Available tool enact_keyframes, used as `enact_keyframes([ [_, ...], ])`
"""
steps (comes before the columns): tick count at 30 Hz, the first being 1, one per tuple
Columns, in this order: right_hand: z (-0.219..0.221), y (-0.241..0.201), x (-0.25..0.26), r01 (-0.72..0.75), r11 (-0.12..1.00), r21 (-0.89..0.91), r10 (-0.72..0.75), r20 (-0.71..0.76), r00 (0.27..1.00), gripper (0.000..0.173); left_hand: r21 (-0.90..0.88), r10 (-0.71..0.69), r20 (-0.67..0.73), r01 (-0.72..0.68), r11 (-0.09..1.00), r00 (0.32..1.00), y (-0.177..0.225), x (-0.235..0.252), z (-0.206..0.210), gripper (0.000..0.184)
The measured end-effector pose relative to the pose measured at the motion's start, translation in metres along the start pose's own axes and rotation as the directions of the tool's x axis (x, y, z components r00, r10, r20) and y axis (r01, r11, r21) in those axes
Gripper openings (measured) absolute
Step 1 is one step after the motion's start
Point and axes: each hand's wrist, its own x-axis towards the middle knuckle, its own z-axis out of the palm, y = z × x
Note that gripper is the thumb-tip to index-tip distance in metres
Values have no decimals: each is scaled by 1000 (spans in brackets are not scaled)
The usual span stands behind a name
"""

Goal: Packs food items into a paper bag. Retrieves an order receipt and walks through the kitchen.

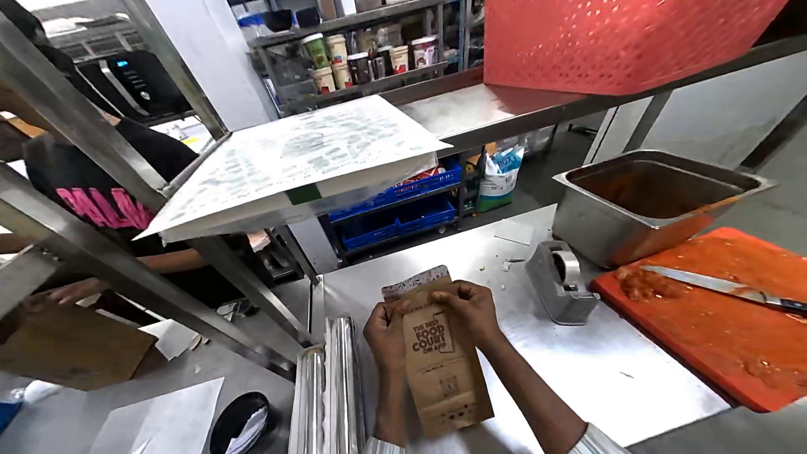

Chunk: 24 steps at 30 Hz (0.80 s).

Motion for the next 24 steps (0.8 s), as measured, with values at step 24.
enact_keyframes([
  [24, -40, -18, 7, 279, 959, 53, -254, 597, 761, 11, -139, 226, 662, -179, 974, 715, 9, 24, -52, 23],
])
